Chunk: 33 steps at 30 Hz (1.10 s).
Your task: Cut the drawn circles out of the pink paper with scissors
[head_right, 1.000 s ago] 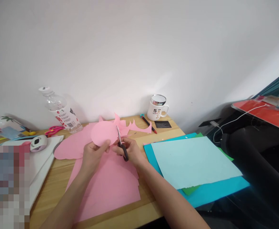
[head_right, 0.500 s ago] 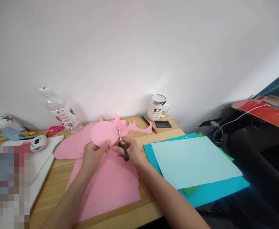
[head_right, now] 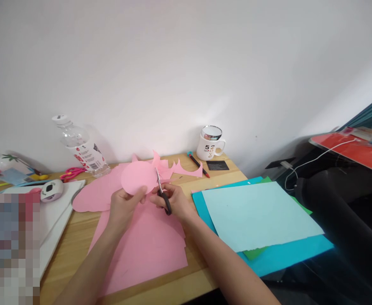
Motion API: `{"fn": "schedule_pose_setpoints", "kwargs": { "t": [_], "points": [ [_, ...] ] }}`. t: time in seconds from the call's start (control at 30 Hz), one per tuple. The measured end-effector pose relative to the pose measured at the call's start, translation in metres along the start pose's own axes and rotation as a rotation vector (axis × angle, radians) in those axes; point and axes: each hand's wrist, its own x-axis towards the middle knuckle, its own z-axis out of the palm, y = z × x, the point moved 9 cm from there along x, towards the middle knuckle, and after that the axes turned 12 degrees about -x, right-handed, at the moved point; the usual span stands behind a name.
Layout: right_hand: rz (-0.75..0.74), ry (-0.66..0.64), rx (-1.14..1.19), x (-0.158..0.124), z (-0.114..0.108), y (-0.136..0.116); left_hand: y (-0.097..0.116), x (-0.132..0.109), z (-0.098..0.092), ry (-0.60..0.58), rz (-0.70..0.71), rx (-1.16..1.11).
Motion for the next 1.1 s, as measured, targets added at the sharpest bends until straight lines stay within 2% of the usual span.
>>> {"fn": "schedule_pose_setpoints", "kwargs": {
  "t": [0.4, 1.1],
  "points": [
    [-0.013, 0.024, -0.025, 0.0011, -0.0017, 0.0003, 0.001, -0.0002, -0.001, 0.017, 0.011, 0.001],
    [-0.027, -0.007, -0.037, 0.0018, -0.0007, 0.0021, -0.0019, -0.0001, -0.0011, 0.017, -0.017, -0.008]
  ]
}}
